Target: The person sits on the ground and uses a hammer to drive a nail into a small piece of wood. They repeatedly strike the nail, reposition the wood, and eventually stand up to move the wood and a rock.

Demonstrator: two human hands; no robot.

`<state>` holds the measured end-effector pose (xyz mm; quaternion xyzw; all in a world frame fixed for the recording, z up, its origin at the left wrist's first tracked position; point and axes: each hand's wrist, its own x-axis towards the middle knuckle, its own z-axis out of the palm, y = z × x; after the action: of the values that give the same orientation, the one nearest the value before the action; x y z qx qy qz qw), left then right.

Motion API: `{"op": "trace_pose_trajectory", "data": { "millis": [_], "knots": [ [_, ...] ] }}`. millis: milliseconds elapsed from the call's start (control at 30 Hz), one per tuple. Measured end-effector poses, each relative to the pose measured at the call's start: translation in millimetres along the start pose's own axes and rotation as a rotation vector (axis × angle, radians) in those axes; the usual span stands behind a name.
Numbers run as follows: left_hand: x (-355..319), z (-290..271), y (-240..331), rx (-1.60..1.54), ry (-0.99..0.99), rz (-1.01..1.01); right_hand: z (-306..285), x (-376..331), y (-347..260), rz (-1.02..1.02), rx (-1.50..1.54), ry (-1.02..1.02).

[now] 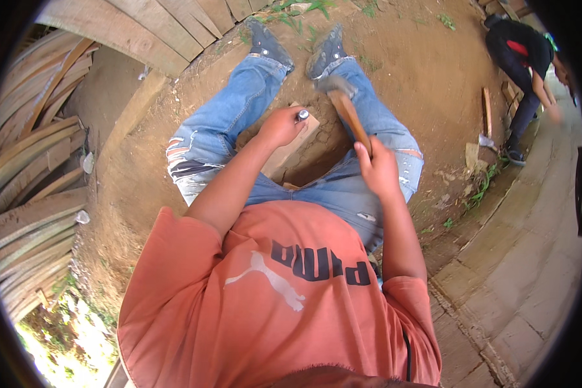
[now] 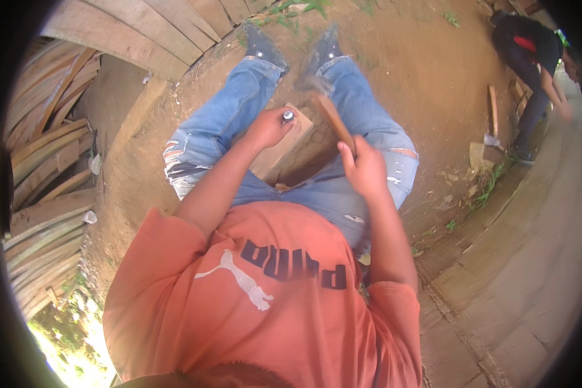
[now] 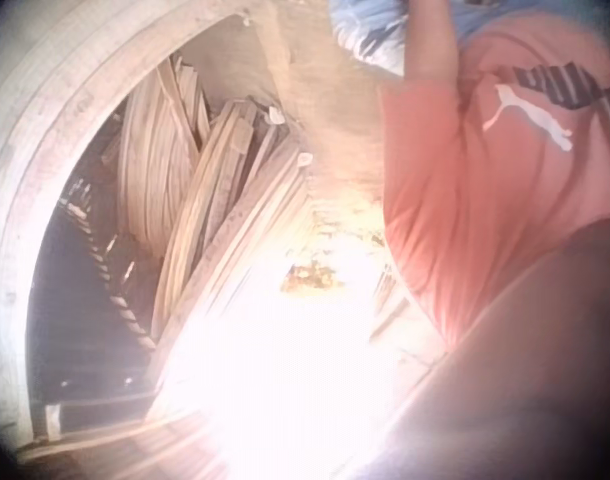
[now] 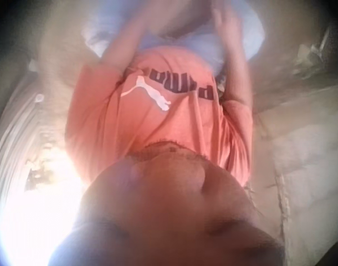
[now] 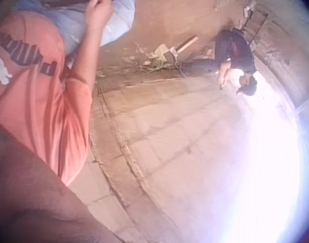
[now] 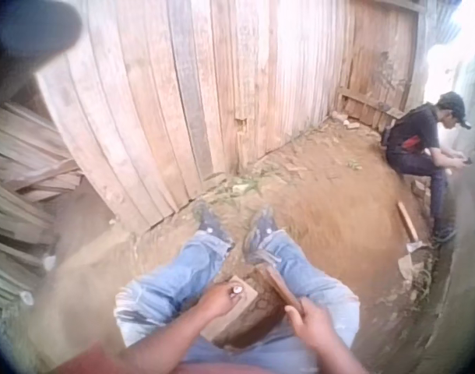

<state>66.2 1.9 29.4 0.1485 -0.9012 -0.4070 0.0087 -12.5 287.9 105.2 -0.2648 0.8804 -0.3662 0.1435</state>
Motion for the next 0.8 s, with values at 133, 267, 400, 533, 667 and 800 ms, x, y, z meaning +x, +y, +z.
{"op": "trace_pose_trajectory", "data": {
  "millis": [133,267,400,533,667,800],
  "knots": [
    [3.8,-5.0,0.3,0.054,-0.055,0.004,-7.0,-23.5,1.8,0.007,-0.164,-0.095],
    [7.6,2.6,-17.9,0.006,-0.023,0.003,-17.3,-23.7,-30.1,-0.091,-0.086,0.039],
    [12.7,2.4,-16.9,0.002,-0.024,0.005,-5.7,-23.0,-21.1,-0.126,-0.307,0.006],
    [13.1,-3.0,-21.6,0.016,-0.009,0.013,-11.8,-22.1,4.8,-0.058,-0.461,-0.061],
    [2.4,2.9,-19.3,0.014,0.068,-0.005,-7.1,-32.7,23.5,0.071,-0.410,-0.014],
    [3.8,-1.5,-17.6,-0.135,0.091,-0.121,-7.1,-28.5,34.5,0.111,-0.358,0.006]
  ]
}}
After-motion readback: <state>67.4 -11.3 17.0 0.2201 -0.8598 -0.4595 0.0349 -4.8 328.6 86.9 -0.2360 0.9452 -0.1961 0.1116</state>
